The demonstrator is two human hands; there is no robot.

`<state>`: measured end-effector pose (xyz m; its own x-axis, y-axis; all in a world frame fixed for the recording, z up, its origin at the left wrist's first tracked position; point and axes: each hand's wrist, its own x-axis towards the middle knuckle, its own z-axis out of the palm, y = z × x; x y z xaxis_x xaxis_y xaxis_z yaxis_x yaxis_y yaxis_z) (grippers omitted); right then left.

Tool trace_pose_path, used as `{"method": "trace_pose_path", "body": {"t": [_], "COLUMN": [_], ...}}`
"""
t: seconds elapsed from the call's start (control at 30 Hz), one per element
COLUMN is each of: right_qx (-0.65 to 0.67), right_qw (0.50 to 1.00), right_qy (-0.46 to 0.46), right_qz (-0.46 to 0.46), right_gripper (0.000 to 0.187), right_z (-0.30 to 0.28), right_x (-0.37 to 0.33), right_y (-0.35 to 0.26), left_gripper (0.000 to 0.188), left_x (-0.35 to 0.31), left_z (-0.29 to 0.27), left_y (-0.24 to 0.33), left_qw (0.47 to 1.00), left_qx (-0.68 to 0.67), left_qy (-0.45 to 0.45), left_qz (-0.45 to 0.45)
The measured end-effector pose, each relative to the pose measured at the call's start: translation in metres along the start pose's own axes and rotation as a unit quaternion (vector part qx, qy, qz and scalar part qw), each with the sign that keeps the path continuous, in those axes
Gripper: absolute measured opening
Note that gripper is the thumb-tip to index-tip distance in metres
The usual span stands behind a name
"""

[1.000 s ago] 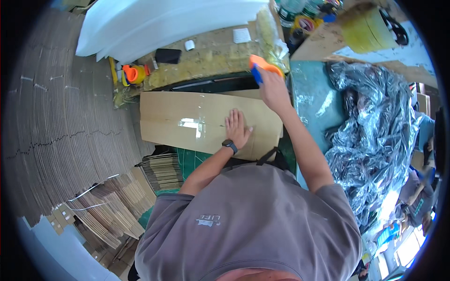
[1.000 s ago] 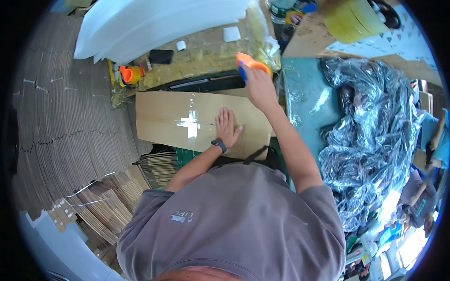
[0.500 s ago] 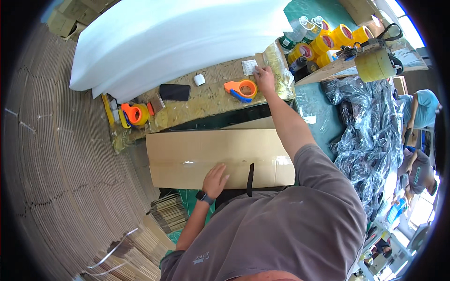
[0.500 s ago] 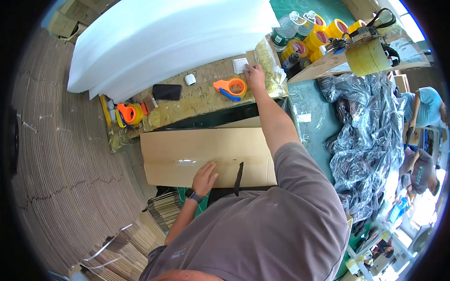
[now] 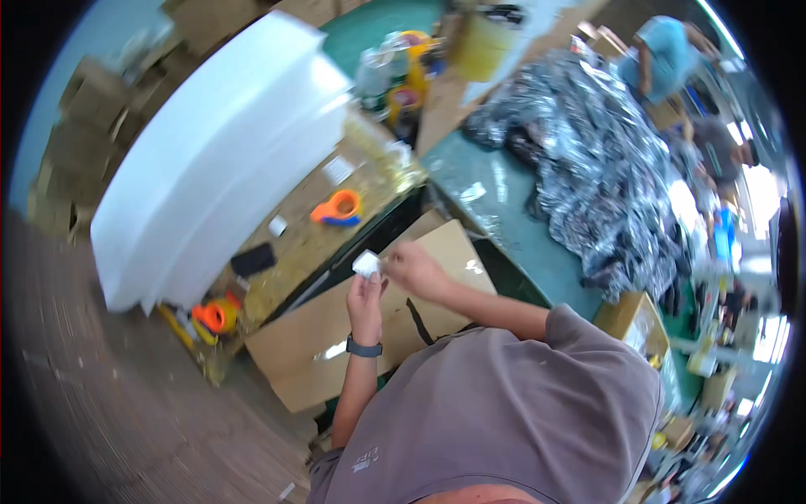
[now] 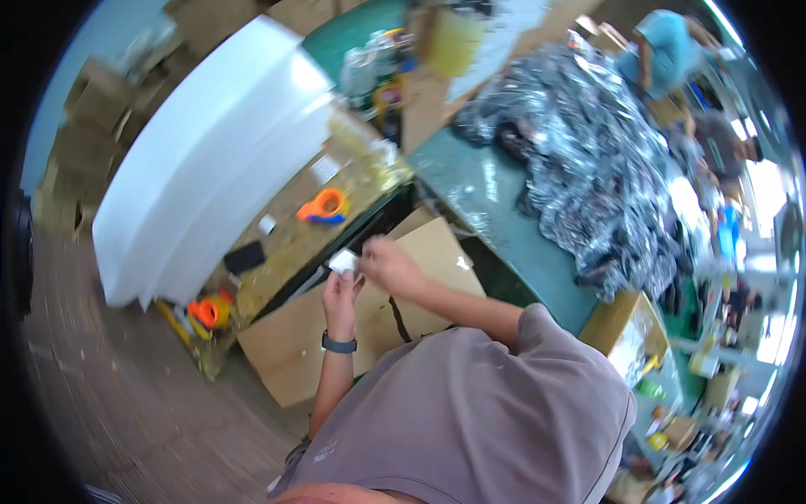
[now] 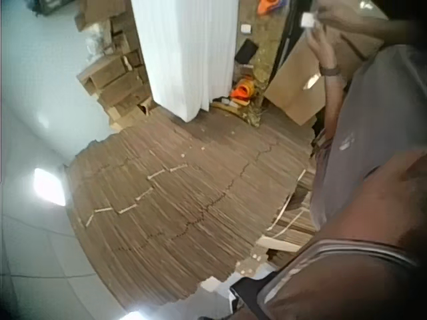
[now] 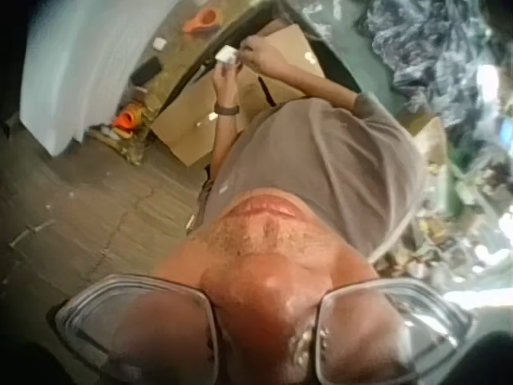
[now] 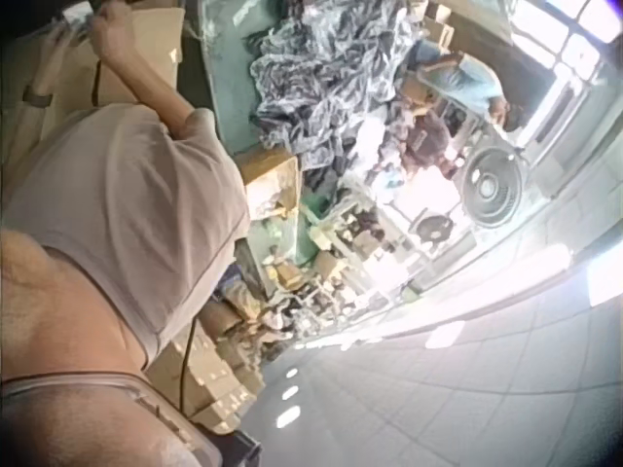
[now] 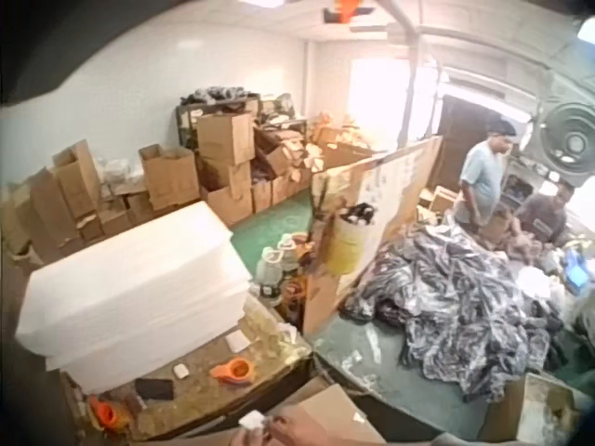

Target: Packing plastic-wrapped items into cardboard boxes and sealing them with a tape dispenser.

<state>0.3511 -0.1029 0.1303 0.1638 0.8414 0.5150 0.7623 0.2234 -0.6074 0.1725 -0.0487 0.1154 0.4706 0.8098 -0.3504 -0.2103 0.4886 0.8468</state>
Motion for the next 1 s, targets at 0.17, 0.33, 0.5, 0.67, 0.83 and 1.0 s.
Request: {"method": "trace_pose_path", "body": {"t": [0.17,0.33,0.5,0.67,0.83,1.0], "right_qx": [0.155,0.446,0.574,0.524,0.484,0.468], "right_qw": [0.932,0.735,0.603,0.676,0.741,0.774], "right_qy": [0.083,-0.014,0.032,-0.042,-0.059,-0.021], "right_qz": [0.318,0.511,0.553,0.516,0.463,0.426], "right_gripper": [0.014,0.023,0.016,0.008,0.013,0.010], "right_z": [-0.143,-0.231,-0.266,-0.283,-0.290,-0.296], "right_x": [-0.073,-0.133,-0.171,-0.190,-0.180,-0.174], "right_y": [-0.008,0.027,0.057,0.088,0.083,0.084], "left_gripper": [0.030,0.028,0.029,0.026,0.045,0.034], "left_x": [-0.022,-0.067,-0.074,-0.079,-0.082,-0.087], "left_z": [0.085,0.177,0.220,0.251,0.272,0.281], "left_y": [-0.030,-0.054,-0.075,-0.102,-0.117,-0.093], "left_qw": [0.954,0.944,0.934,0.941,0.943,0.976], "left_qx": [0.263,0.200,0.213,0.262,0.322,0.134], "left_qy": [-0.134,-0.222,-0.227,-0.173,-0.080,-0.080], "left_qz": [-0.041,-0.137,-0.175,-0.124,0.008,-0.150]}}
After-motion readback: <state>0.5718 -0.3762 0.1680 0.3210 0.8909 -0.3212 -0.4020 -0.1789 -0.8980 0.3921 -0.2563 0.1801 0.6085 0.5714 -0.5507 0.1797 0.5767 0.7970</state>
